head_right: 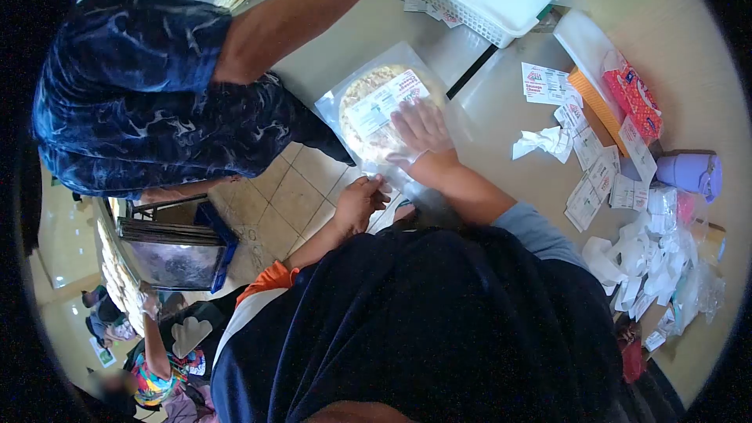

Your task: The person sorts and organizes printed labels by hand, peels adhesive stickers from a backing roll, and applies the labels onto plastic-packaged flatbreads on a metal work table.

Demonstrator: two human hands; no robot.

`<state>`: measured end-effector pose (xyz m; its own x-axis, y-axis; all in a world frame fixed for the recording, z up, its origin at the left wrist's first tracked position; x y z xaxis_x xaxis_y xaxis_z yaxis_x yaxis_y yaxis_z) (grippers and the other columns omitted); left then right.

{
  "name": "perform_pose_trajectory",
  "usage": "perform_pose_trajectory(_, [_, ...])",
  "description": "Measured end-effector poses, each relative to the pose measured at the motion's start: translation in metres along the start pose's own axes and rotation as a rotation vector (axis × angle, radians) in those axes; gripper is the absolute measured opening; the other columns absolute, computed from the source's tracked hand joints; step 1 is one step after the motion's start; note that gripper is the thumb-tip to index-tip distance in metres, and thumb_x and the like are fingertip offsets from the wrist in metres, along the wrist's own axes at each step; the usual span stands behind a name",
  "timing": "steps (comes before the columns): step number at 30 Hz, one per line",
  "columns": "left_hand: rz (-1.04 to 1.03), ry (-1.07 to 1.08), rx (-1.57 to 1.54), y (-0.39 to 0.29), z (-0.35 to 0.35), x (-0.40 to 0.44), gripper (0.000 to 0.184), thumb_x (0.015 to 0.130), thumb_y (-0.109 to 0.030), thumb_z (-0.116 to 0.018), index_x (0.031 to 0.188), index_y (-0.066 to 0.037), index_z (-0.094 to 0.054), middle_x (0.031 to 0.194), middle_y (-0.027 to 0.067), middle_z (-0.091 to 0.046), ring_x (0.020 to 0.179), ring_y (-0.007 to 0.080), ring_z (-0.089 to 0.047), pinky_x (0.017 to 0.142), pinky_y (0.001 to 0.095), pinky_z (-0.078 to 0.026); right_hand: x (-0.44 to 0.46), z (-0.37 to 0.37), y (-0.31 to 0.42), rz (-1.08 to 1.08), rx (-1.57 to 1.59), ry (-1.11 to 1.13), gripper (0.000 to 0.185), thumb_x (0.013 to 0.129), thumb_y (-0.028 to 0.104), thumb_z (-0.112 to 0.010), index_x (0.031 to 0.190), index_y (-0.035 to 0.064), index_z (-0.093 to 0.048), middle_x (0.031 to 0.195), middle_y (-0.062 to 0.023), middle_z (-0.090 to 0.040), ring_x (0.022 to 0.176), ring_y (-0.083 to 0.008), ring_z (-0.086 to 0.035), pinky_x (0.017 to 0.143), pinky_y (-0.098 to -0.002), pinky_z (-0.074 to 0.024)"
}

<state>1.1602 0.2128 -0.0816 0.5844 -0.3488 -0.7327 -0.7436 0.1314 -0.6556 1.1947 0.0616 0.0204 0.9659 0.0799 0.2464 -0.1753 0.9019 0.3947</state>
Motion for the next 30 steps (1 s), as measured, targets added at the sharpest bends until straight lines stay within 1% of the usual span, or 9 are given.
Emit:
perform_pose_trajectory(5, [-0.030, 0.190, -0.045, -0.008, -0.003, -0.007, 0.023, 0.092, -0.021, -0.047, 0.084, -0.001, -0.057, 0.074, 0.0054, -0.061, 0.059, 0.0110, -0.055, 0.054, 0.0243, -0.045, -0.067, 0.014, 0.033, -0.016, 0.191, 0.047, 0.053, 0.078, 0.044, -0.059, 0.109, 0.0015, -0.053, 0.109, -0.0167, -0.052, 0.095, -0.0288, -0.053, 0.086, -0.0395, -0.0430])
perform_pose_trajectory(8, [-0.168, 0.234, 0.086, -0.032, -0.016, -0.015, 0.019, 0.090, -0.017, -0.051, 0.082, -0.001, -0.057, 0.070, 0.0056, -0.061, 0.056, 0.0105, -0.054, 0.051, 0.0239, -0.044, -0.108, -0.062, 0.041, -1.111, 1.848, 0.555, 0.047, 0.083, 0.048, -0.053, 0.094, 0.0025, -0.057, 0.085, -0.0088, -0.057, 0.074, -0.0207, -0.056, 0.069, -0.0334, -0.0479])
perform_pose_trajectory(9, [-0.240, 0.230, 0.163, -0.046, -0.021, -0.019, 0.018, 0.090, -0.016, -0.053, 0.081, -0.001, -0.057, 0.068, 0.0056, -0.060, 0.055, 0.0102, -0.054, 0.050, 0.0236, -0.043, -0.101, -0.057, 0.047, -1.183, 1.927, 0.584, 0.054, 0.086, 0.055, -0.045, 0.092, 0.0032, -0.059, 0.075, -0.0052, -0.058, 0.071, -0.0172, -0.057, 0.066, -0.0321, -0.0486])
perform_pose_trajectory(12, [-0.261, 0.328, 0.228, -0.064, -0.039, -0.032, 0.017, 0.088, -0.014, -0.057, 0.077, 0.000, -0.057, 0.063, 0.0050, -0.059, 0.053, 0.0096, -0.052, 0.049, 0.0224, -0.041, -0.081, -0.038, 0.026, -1.160, 1.754, 0.231, 0.060, 0.085, 0.058, -0.043, 0.093, 0.0009, -0.058, 0.076, -0.0075, -0.059, 0.067, -0.0188, -0.057, 0.064, -0.0325, -0.0492])
perform_pose_trajectory(19, [-0.320, 0.446, 0.668, -0.097, -0.072, -0.070, 0.020, 0.089, -0.017, -0.054, 0.077, -0.001, -0.057, 0.063, 0.0054, -0.060, 0.052, 0.0097, -0.053, 0.048, 0.0224, -0.040, -0.091, 0.008, 0.040, -1.177, 1.751, 0.172, 0.049, 0.090, 0.045, -0.042, 0.094, -0.0012, -0.058, 0.077, -0.0109, -0.059, 0.067, -0.0206, -0.057, 0.063, -0.0320, -0.0497])
perform_pose_trajectory(22, [-0.217, 0.711, 0.695, -0.107, -0.095, -0.097, 0.024, 0.090, -0.021, -0.053, 0.083, 0.001, -0.059, 0.064, 0.0061, -0.061, 0.054, 0.0094, -0.054, 0.049, 0.0219, -0.041, -0.097, 0.001, 0.021, -1.058, 1.667, 0.006, 0.041, 0.091, 0.037, -0.046, 0.095, -0.0025, -0.057, 0.076, -0.0106, -0.058, 0.065, -0.0209, -0.056, 0.063, -0.0318, -0.0500])
perform_pose_trajectory(23, [-0.198, 0.849, 0.805, -0.114, -0.105, -0.121, 0.027, 0.091, -0.023, -0.051, 0.086, 0.002, -0.060, 0.064, 0.0069, -0.061, 0.054, 0.0097, -0.054, 0.049, 0.0215, -0.042, -0.097, 0.007, 0.010, -1.038, 1.778, -0.325, 0.030, 0.089, 0.025, -0.051, 0.079, -0.0026, -0.056, 0.068, -0.0118, -0.057, 0.053, -0.0235, -0.055, 0.049, -0.0344, -0.0464])
perform_pose_trajectory(26, [-0.219, 1.254, 1.014, -0.135, -0.116, -0.175, 0.036, 0.093, -0.028, -0.046, 0.093, 0.004, -0.061, 0.064, 0.0090, -0.062, 0.055, 0.0111, -0.056, 0.051, 0.0207, -0.043, -0.110, 0.094, 0.029, -0.855, 1.481, -0.434, 0.030, 0.089, 0.025, -0.052, 0.078, -0.0017, -0.058, 0.065, -0.0099, -0.056, 0.051, -0.0219, -0.055, 0.048, -0.0321, -0.0461])
perform_pose_trajectory(30, [-0.315, 1.319, 0.739, -0.153, -0.141, -0.173, 0.030, 0.094, -0.023, -0.044, 0.091, 0.002, -0.061, 0.066, 0.0076, -0.062, 0.050, 0.0089, -0.052, 0.049, 0.0204, -0.042, -0.175, 0.171, 0.058, -0.820, 1.247, -0.742, 0.027, 0.087, 0.023, -0.054, 0.076, -0.0002, -0.060, 0.063, -0.0071, -0.057, 0.049, -0.0166, -0.055, 0.046, -0.0281, -0.0455])
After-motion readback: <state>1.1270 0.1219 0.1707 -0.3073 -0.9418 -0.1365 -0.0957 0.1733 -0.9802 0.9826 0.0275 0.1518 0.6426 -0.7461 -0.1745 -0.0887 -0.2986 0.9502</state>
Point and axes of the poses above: each hand's wrist, its own x-axis towards the middle knuckle, its own z-axis out of the back of the hand, y = z × x, the point moved 10 cm from there along x, towards the middle knuckle
